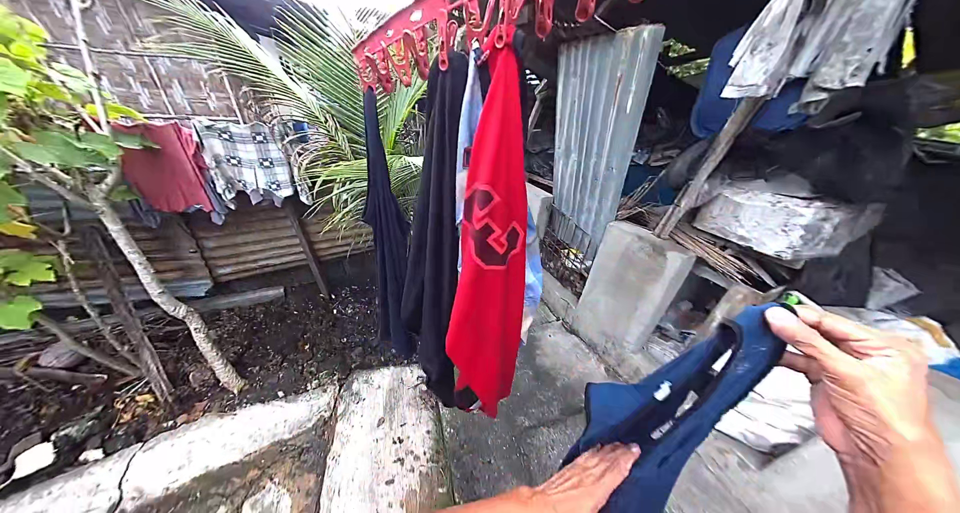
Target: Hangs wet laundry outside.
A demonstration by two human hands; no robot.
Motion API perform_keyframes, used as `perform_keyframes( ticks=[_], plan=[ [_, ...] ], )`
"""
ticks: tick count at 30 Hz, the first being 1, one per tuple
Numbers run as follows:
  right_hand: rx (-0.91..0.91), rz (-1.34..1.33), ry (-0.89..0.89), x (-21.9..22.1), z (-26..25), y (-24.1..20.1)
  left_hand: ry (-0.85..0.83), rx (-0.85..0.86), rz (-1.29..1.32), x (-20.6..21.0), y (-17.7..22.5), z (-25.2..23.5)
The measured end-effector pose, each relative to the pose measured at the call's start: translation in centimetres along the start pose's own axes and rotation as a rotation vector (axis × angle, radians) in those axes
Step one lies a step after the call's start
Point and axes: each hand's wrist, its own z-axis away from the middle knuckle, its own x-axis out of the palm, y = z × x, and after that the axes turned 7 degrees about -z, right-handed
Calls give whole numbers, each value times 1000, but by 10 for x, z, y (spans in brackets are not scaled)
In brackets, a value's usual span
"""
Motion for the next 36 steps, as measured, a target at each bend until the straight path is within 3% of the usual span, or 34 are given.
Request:
perform_keyframes(
  ticks=[2, 5, 8, 11, 16, 18, 21, 24, 29, 33, 36],
  plan=[
    [-22, 28, 1, -16, -9, 0, -11, 15, -56, -16, -12, 3],
    [87, 104, 25, -43, -18, 14, -119, -46, -129, -77, -8, -14],
    [345, 315, -15, -54, -19, 37, -354, -55, -148, -152, 20, -48],
    [418, 433, -126, -49, -11, 40, -403, 26, -160, -195, 55, -93],
    [481, 97, -382, -25, 0, 23, -347, 239, -152, -199, 84, -173],
    [422, -3, -511, -16, 6, 16, -287, 247, -183, -198, 93, -197],
    [416, -48, -540, -7, 9, 12, -301, 148, -145, -204, 105, -214],
    [437, -98, -603, -8, 2, 8, -368, 34, 30, -219, 102, -213],
    [463, -134, -662, 1, 5, 1, -340, -97, 98, -238, 72, -182],
    [386, -175, -731, 18, -11, 2, -452, -72, 519, -226, 44, -158],
    [357, -182, -713, 21, -23, 0, -419, -98, 884, -212, 33, -149]
  ],
)
